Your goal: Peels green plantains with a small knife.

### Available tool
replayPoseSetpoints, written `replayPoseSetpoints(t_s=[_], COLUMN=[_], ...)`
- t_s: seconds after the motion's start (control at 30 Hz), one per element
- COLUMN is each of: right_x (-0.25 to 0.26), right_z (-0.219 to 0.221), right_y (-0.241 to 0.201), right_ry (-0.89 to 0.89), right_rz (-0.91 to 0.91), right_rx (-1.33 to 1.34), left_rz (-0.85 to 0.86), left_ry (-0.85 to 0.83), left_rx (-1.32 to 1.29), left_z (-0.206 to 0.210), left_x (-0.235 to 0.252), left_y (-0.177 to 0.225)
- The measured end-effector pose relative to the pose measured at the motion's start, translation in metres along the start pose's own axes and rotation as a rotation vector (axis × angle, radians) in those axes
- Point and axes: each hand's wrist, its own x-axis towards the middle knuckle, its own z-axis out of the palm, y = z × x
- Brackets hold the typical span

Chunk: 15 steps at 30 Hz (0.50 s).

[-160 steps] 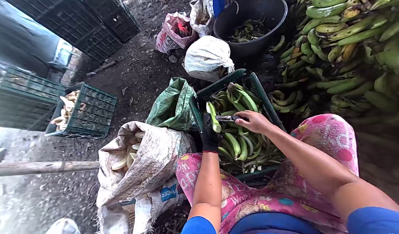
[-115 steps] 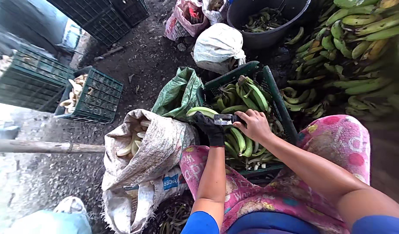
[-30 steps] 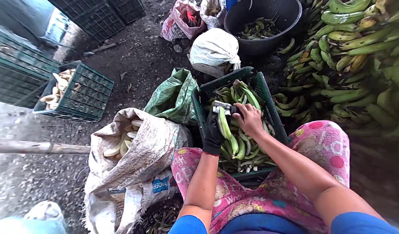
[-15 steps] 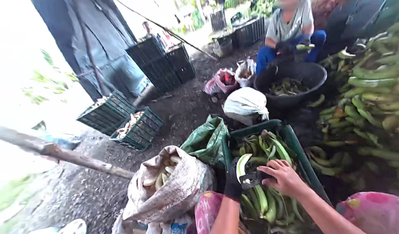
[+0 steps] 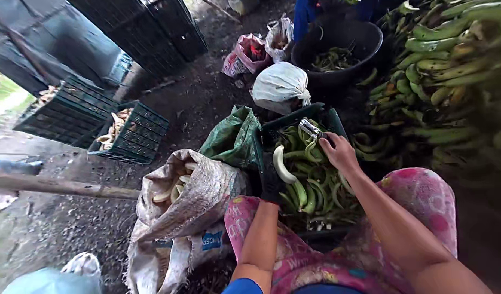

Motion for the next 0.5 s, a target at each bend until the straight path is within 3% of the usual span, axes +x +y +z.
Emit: replayPoseSetpoints(t_s=[0.07, 0.17, 0.3, 0.4, 0.5], right_x=[-0.002, -0.006, -0.007, -0.009, -0.01], right_z=[-0.012, -0.03, -0.05, -0.06, -0.069], right_y=[0.003, 0.008, 0.006, 0.002, 0.002], right_ry=[-0.006, -0.042, -0.134, -0.167, -0.145], right_rz=[0.008, -0.033, -0.089, -0.117, -0.146], right_rx=[-0.038, -0.123, -0.187, -0.205, -0.202], left_rz=[-0.137, -0.153, 0.032, 0.108, 0.124], left_ry=[-0.065, -0.071, 0.204, 0.458, 0.539], left_rx=[0.064, 0.218, 0.579, 0.852, 1.029], left_z=[0.001, -0.021, -0.094, -0.171, -0.238], left_x=[0.005, 0.0, 0.005, 0.015, 0.022], left_y=[0.002, 0.011, 0.068, 0.105, 0.119])
